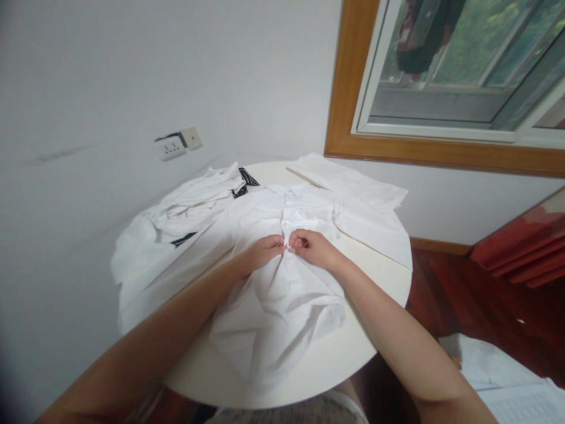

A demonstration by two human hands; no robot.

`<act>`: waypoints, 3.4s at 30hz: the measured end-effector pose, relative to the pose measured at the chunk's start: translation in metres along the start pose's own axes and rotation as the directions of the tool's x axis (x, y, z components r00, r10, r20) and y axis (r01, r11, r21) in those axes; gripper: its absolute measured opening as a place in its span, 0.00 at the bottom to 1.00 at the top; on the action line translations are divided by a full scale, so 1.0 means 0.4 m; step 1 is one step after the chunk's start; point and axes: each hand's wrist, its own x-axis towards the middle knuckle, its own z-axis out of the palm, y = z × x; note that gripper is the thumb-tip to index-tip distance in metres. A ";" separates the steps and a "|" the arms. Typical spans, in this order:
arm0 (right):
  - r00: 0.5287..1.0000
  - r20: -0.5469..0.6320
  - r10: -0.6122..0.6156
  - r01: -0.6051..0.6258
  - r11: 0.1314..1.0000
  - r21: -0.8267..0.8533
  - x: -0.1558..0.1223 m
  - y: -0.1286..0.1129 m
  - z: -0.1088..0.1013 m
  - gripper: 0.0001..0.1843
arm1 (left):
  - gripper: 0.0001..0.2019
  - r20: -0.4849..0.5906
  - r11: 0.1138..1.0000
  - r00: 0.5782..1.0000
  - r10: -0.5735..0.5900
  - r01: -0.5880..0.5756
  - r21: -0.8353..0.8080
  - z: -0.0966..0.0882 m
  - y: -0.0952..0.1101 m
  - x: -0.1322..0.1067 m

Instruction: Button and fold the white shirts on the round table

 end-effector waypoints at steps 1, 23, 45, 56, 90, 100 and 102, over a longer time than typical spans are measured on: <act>1.000 -0.001 0.000 0.000 1.000 -0.013 0.000 -0.002 -0.001 0.06 | 0.07 -0.002 1.000 1.000 -0.001 0.001 -0.003 0.000 -0.001 0.000; 0.999 0.040 0.007 -0.003 0.996 -0.084 -0.005 -0.014 -0.011 0.12 | 0.07 -0.008 1.000 1.000 -0.010 0.010 -0.002 -0.006 0.015 -0.009; 1.000 0.015 -0.014 0.018 0.958 -0.287 0.003 -0.013 -0.001 0.12 | 0.06 0.009 0.993 1.000 0.008 -0.007 -0.117 -0.007 0.021 -0.011; 0.999 0.029 0.029 -0.022 0.976 -0.215 0.002 -0.020 -0.008 0.14 | 0.09 0.026 0.996 1.000 0.006 -0.004 -0.091 -0.006 0.005 -0.008; 0.996 0.085 0.027 -0.015 0.991 -0.134 -0.002 -0.015 -0.009 0.10 | 0.10 -0.007 0.975 1.000 0.015 -0.016 -0.224 -0.007 0.012 -0.019; 0.997 0.070 0.028 -0.022 0.996 -0.089 -0.003 -0.017 -0.015 0.09 | 0.10 0.026 0.991 0.999 0.020 -0.017 -0.133 -0.008 0.004 -0.015; 0.998 0.061 0.034 -0.028 0.996 -0.089 -0.003 -0.017 -0.016 0.09 | 0.10 0.027 0.995 0.999 0.031 -0.028 -0.100 -0.007 0.002 -0.013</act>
